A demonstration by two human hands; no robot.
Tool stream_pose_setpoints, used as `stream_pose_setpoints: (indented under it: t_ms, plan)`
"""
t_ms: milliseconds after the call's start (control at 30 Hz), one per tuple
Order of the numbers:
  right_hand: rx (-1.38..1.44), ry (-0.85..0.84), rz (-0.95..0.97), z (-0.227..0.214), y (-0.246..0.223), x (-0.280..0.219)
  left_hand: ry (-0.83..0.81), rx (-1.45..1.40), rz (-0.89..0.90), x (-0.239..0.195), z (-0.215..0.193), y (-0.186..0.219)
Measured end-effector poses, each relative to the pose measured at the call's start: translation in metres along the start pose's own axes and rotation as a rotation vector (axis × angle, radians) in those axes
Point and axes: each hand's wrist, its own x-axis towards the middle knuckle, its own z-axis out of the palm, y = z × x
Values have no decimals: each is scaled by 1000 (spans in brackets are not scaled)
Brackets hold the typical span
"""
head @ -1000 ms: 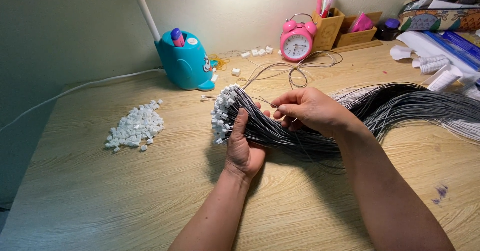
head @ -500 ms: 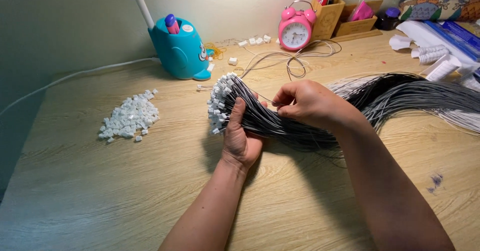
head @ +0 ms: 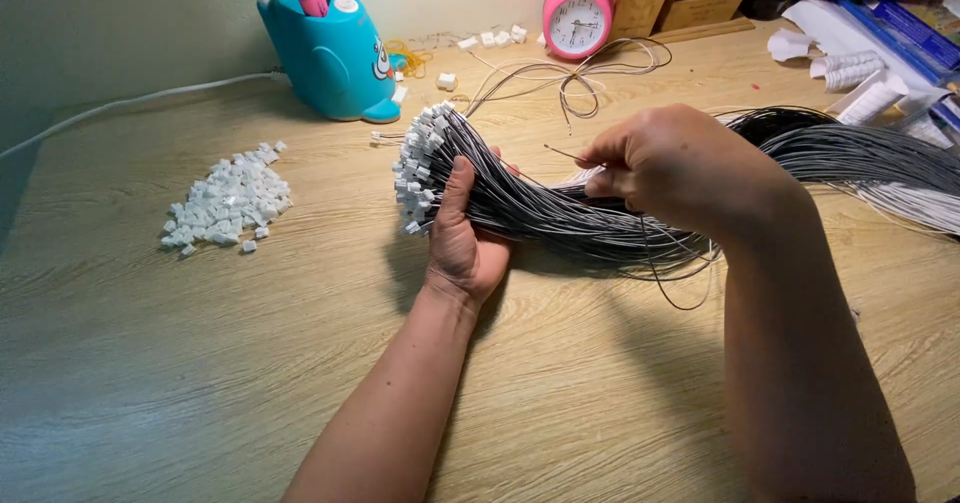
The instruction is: The person gathers a large bundle of black and white wires with white connectors, aligns them, and secures the bundle using a rubber band. The person then lifts and repositions the wire bundle on the desk.
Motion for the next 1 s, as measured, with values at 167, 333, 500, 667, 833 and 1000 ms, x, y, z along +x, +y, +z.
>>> stream_pose_setpoints:
  t_ms: [167, 333, 500, 667, 833, 1000]
  plan:
    - [367, 196, -103, -7, -26, -7, 27, 29, 5, -1, 2, -2]
    - [725, 271, -250, 23, -48, 20, -25, 97, 41, -2, 3, 1]
    - [762, 160, -87, 71, -40, 69, -9, 138, 115, 26, -32, -2]
    - [699, 182, -25, 68, -42, 63, 15, 152, 216, 8, -5, -2]
    - [384, 476, -341, 73, -28, 65, 40, 171, 252, -21, 27, -3]
    - [873, 279, -288, 88, -30, 76, 111, 212, 317, -17, 20, -6]
